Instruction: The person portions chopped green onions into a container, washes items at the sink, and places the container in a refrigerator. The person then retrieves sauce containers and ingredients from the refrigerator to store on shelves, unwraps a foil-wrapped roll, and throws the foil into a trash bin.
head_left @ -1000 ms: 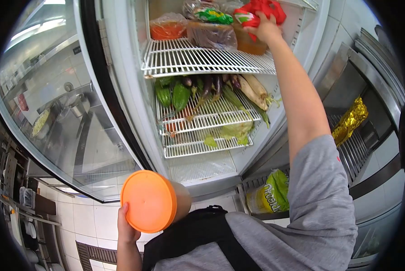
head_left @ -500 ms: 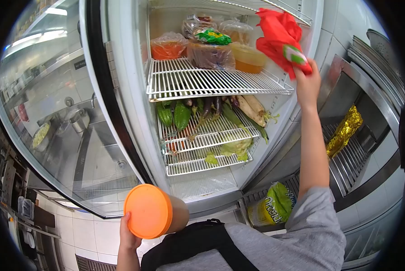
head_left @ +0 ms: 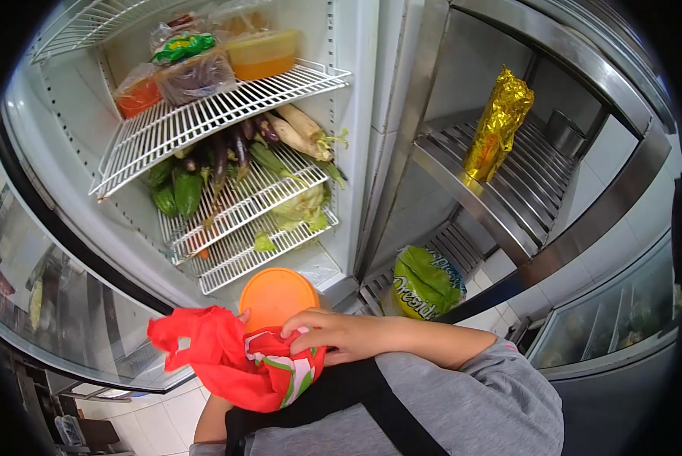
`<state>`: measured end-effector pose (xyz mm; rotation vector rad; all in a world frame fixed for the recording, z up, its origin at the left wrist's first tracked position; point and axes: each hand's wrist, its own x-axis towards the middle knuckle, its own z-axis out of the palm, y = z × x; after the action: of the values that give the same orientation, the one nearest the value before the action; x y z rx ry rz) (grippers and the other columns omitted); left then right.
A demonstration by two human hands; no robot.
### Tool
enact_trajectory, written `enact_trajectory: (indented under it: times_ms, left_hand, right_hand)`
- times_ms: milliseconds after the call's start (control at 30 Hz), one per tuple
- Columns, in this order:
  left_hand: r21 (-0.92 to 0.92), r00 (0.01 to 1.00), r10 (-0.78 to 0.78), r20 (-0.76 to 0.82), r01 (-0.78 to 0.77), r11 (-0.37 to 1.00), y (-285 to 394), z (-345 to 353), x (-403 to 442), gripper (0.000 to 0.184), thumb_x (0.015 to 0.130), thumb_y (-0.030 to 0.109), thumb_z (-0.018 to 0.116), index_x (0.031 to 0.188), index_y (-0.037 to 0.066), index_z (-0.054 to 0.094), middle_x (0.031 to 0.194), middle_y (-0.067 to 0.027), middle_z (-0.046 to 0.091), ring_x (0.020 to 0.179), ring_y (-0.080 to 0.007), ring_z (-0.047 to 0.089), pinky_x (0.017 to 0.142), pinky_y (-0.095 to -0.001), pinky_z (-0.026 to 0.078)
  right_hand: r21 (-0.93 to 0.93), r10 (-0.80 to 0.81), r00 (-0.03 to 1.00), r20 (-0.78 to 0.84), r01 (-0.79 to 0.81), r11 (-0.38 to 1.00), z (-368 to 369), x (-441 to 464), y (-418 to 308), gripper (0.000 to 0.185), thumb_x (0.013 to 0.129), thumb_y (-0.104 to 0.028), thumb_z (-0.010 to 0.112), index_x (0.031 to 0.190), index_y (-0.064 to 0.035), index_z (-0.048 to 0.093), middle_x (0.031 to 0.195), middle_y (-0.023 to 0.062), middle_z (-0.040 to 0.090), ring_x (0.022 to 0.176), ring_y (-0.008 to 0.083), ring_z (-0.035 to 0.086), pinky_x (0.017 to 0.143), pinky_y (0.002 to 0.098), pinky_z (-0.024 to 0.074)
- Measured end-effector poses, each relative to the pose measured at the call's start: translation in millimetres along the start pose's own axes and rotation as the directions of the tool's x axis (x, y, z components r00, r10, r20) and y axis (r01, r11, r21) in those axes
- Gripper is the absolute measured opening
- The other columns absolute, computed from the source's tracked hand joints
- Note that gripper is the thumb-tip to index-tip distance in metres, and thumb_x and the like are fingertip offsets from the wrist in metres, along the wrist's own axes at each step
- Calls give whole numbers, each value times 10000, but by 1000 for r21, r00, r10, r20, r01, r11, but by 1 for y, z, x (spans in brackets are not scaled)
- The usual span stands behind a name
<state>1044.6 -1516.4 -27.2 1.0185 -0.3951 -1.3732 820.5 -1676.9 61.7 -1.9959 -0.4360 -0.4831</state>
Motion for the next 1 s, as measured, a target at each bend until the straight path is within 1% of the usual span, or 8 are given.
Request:
enact_trajectory:
  times_ms: [100, 167, 267, 333, 400, 700, 767, 1000]
  left_hand:
    - [-2, 999, -9, 38, 9, 1000, -13, 20, 15, 636, 974, 450, 440, 1430, 10, 378, 1441, -165, 451, 1362, -294, 403, 1131, -421, 305]
    - [-12, 999, -2, 39, 3, 1000, -20, 30, 17, 637, 974, 451, 440, 1430, 10, 377, 1442, -165, 450, 1363, -294, 401, 1132, -420, 303]
    - [-27, 999, 29, 17, -28, 999, -24, 38, 14, 639, 974, 452, 441, 1431, 10, 376, 1443, -165, 448, 1364, -295, 399, 1133, -420, 301]
    - [-43, 999, 45, -29, -46, 998, -29, 37, 3, 640, 974, 452, 441, 1432, 10, 375, 1444, -165, 447, 1365, -295, 397, 1133, -420, 300]
    - [-58, 993, 67, -94, -73, 996, -33, 30, -11, 641, 974, 453, 441, 1432, 10, 374, 1445, -165, 446, 1366, -296, 395, 1133, -420, 299]
    - [-91, 885, 194, -423, -254, 963, -39, -38, -124, 646, 973, 456, 443, 1435, 10, 371, 1449, -165, 441, 1371, -297, 386, 1136, -420, 292]
    - [-71, 837, 241, -491, -314, 947, -38, -60, -165, 647, 973, 457, 443, 1435, 10, 371, 1450, -165, 439, 1372, -298, 384, 1136, -420, 291]
    - [39, 546, 418, -726, -575, 817, -50, -132, -325, 651, 972, 459, 444, 1437, 10, 368, 1453, -165, 435, 1376, -299, 378, 1138, -419, 286]
  right_hand:
    - [-535, 183, 972, 147, -78, 841, -53, -12, -65, 610, 770, -279, 767, 1326, -155, 547, 1405, 128, 440, 1239, 334, 470, 1021, 457, 409]
    - [-737, 15, 936, -353, -287, 612, -107, -27, -84, 834, 703, -340, 825, 1395, -105, 423, 1422, 134, 418, 1255, 320, 464, 1044, 460, 387]
    - [-430, -550, 181, -815, -826, 365, -203, -38, -95, 1218, 669, -368, 881, 1527, -35, 84, 1495, 210, 291, 1294, 364, 424, 1105, 435, 320]
    - [-297, -614, 201, -763, -953, 56, -266, -76, -57, 1192, 694, -364, 867, 1511, 6, 82, 1488, 257, 287, 1342, 378, 377, 1125, 402, 291]
    - [-274, -399, 147, -905, -920, 281, -277, -82, -34, 1151, 708, -305, 864, 1485, 55, 95, 1475, 285, 303, 1366, 366, 358, 1128, 379, 285]
    - [-549, -427, 347, -835, -581, 601, -203, -21, -45, 695, 815, -75, 774, 1356, 27, 351, 1267, 144, 519, 1126, 220, 544, 979, 346, 442]
    - [-264, -121, 436, -892, -282, 923, -155, 12, -47, 606, 825, -82, 755, 1318, 13, 415, 1206, 124, 558, 1056, 218, 578, 965, 361, 449]
    - [159, 420, 877, -232, -392, 906, 112, 153, 21, 729, 713, -90, 830, 1308, -24, 415, 1176, 88, 587, 1061, 183, 585, 947, 347, 471]
